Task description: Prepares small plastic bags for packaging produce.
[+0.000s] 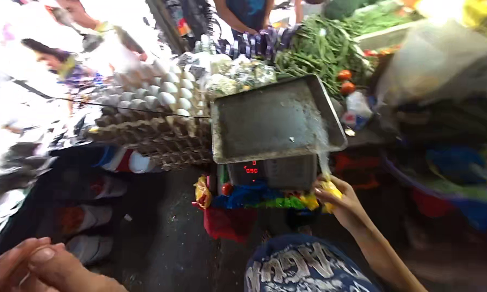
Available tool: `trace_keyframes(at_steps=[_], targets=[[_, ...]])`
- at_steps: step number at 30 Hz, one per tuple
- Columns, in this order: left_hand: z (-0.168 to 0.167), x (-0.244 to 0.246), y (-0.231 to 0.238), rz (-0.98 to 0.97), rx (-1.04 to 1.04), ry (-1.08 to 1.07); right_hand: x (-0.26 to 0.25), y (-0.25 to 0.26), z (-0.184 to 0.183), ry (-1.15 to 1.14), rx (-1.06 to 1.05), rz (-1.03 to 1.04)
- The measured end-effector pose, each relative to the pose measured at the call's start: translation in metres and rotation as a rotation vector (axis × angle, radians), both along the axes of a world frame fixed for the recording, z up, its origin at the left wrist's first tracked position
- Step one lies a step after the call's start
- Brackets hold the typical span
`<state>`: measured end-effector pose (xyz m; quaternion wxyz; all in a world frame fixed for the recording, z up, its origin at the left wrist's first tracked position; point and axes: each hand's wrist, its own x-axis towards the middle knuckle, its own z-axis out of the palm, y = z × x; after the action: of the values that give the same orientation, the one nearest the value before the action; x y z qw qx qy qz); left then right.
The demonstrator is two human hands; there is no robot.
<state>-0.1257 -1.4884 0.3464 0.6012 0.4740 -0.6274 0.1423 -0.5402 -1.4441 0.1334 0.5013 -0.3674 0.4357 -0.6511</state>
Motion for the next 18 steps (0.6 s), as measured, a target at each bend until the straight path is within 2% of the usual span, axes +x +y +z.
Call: trace_keyframes(at_steps=[2,4,5,7,8,11,12,16,18], targets=[[0.024,0.002,0.004,0.074,-0.19,-0.06,0.001,-0.006,-0.002,0.004,0.03,0.036],[0.057,-0.012,0.006,0.182,-0.254,-0.118,0.002,-0.011,0.0,0.044,0.067,0.091],[0.073,-0.023,0.005,0.232,-0.244,-0.071,0.003,-0.014,0.001,0.058,0.075,0.131],[0.105,-0.059,0.0,0.388,-0.135,0.245,0.009,-0.024,0.005,0.071,0.072,0.187],[0.113,-0.06,-0.004,0.44,-0.08,0.281,0.013,-0.029,0.008,0.062,0.076,0.205],[0.122,-0.021,-0.019,0.261,-0.075,-0.084,0.024,-0.041,0.014,0.059,0.066,0.274],[0.129,-0.018,-0.024,0.267,-0.047,-0.154,0.027,-0.044,0.014,0.061,0.049,0.299],[0.134,-0.034,-0.042,0.507,0.188,-0.145,0.041,-0.045,0.01,0.05,0.016,0.358],[0.129,-0.03,-0.047,0.554,0.178,-0.148,0.043,-0.041,0.01,0.054,0.007,0.375]])
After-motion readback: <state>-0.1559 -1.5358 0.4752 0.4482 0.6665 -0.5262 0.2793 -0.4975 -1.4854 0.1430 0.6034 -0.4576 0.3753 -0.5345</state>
